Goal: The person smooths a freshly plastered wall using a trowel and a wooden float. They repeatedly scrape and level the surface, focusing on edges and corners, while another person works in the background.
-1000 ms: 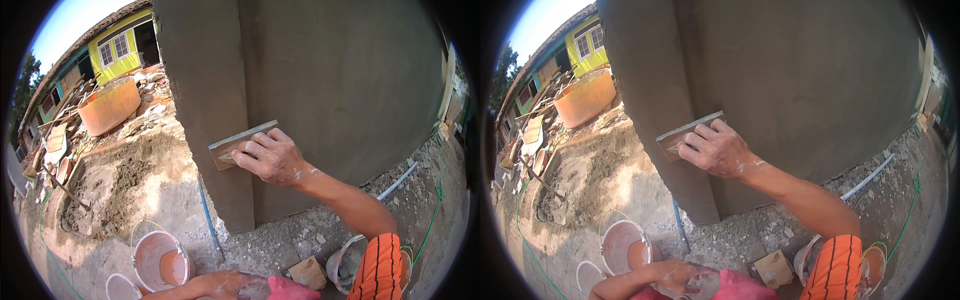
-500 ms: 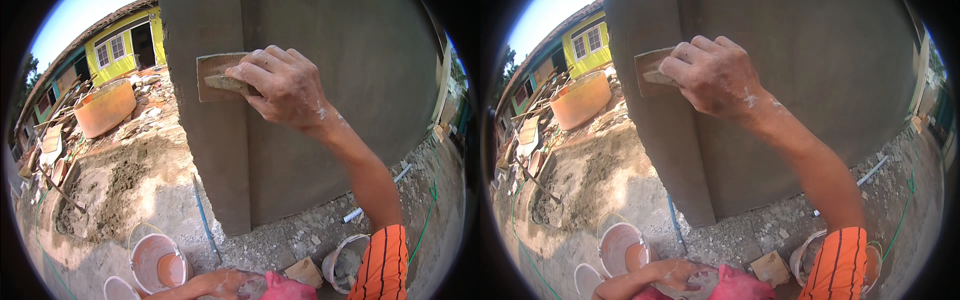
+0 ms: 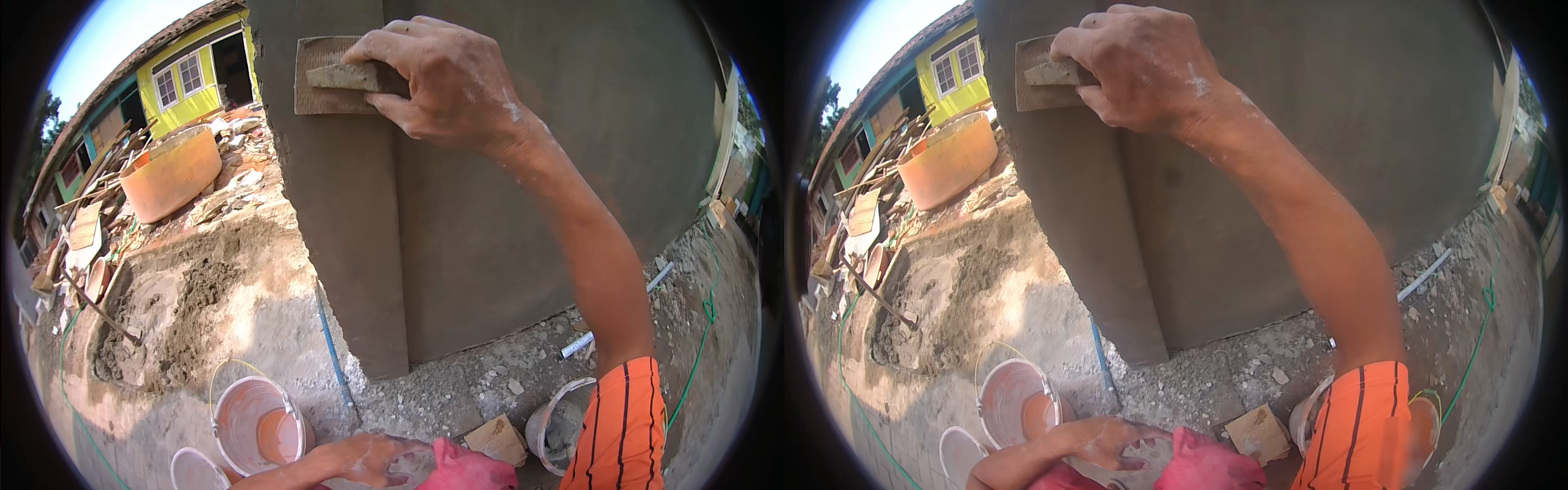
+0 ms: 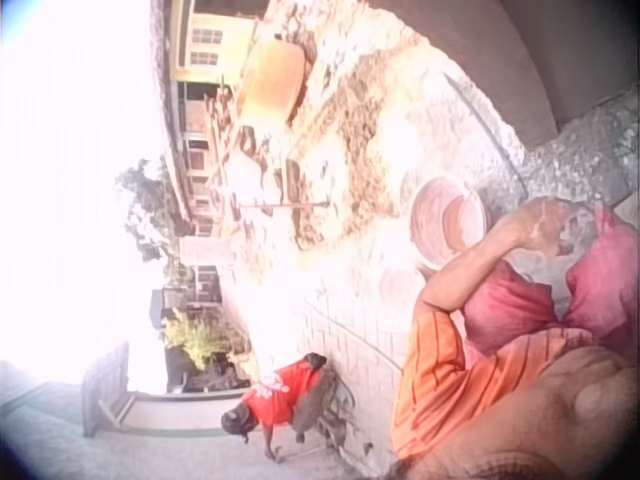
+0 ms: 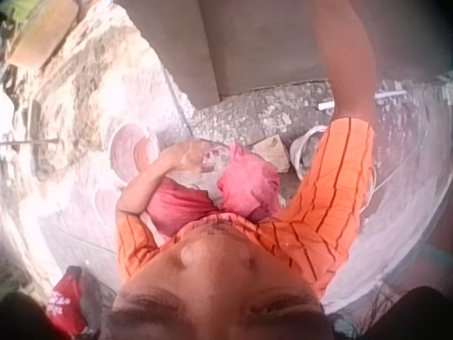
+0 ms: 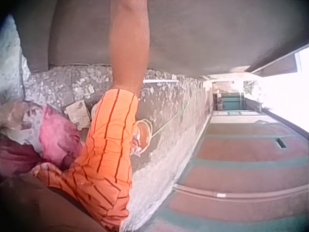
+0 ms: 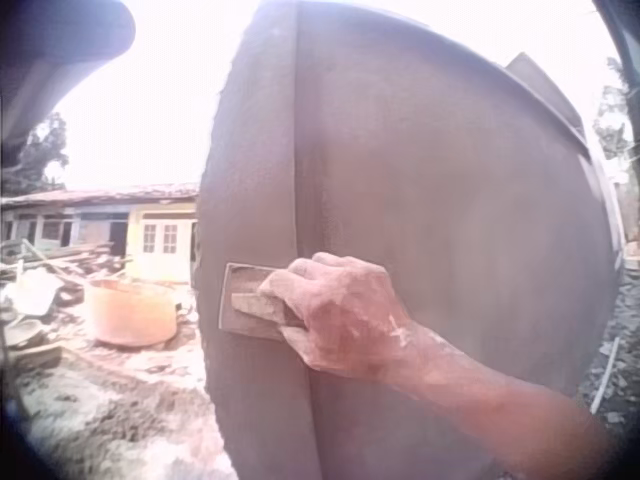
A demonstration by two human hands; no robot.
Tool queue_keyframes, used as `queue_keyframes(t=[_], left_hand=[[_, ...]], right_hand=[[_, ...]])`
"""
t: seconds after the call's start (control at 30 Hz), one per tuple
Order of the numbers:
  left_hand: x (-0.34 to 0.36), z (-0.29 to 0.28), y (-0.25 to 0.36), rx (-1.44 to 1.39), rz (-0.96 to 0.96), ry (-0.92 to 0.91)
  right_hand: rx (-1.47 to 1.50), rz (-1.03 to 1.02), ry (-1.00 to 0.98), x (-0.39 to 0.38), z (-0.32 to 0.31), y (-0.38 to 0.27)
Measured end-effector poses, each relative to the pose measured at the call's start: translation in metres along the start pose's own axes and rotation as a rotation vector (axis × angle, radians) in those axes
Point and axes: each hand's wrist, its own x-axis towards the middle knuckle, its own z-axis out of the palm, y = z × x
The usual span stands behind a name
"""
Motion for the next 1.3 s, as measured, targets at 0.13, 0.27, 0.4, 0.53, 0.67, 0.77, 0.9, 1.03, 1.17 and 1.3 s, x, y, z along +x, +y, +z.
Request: queue_keyframes(t=[0.13,0.27,0.4,0.53,0.67,0.77,0.9,1.03,1.17,1.3], left_hand=[[0.002,0.003,0.002,0.021,-0.005,-0.032],[0.006,0.006,0.003,0.022,-0.007,-0.077],[0.001,0.007,0.002,-0.017,-0.030,-0.057],[0.006,0.006,0.000,-0.011,-0.054,-0.050],[0.007,0.005,0.001,0.002,-0.031,-0.038],[0.008,0.004,0.003,-0.002,-0.023,-0.043],[0.008,0.004,0.003,-0.012,-0.013,-0.051],[0.011,0.008,-0.004,-0.035,-0.018,-0.062],[0.016,0.006,-0.002,-0.029,-0.009,-0.073],[0.020,0.000,0.002,-0.031,0.006,-0.079]], right_hand=[[0.111,-0.114,-0.237,-0.137,0.026,-0.073],[0.317,-0.072,-0.558,-0.230,0.028,-0.111],[0.595,0.517,-0.393,-0.196,0.003,-0.099],[1.055,1.030,-0.246,-0.171,-0.007,-0.065],[1.345,1.112,-0.138,-0.179,0.012,-0.059],[1.404,1.121,-0.088,-0.177,0.023,-0.063],[1.398,1.065,-0.028,-0.169,0.031,-0.057],[1.419,1.050,-0.021,-0.160,0.031,-0.054],[1.395,0.984,0.003,-0.136,0.029,-0.040],[1.397,0.936,0.081,-0.114,0.025,-0.032]])
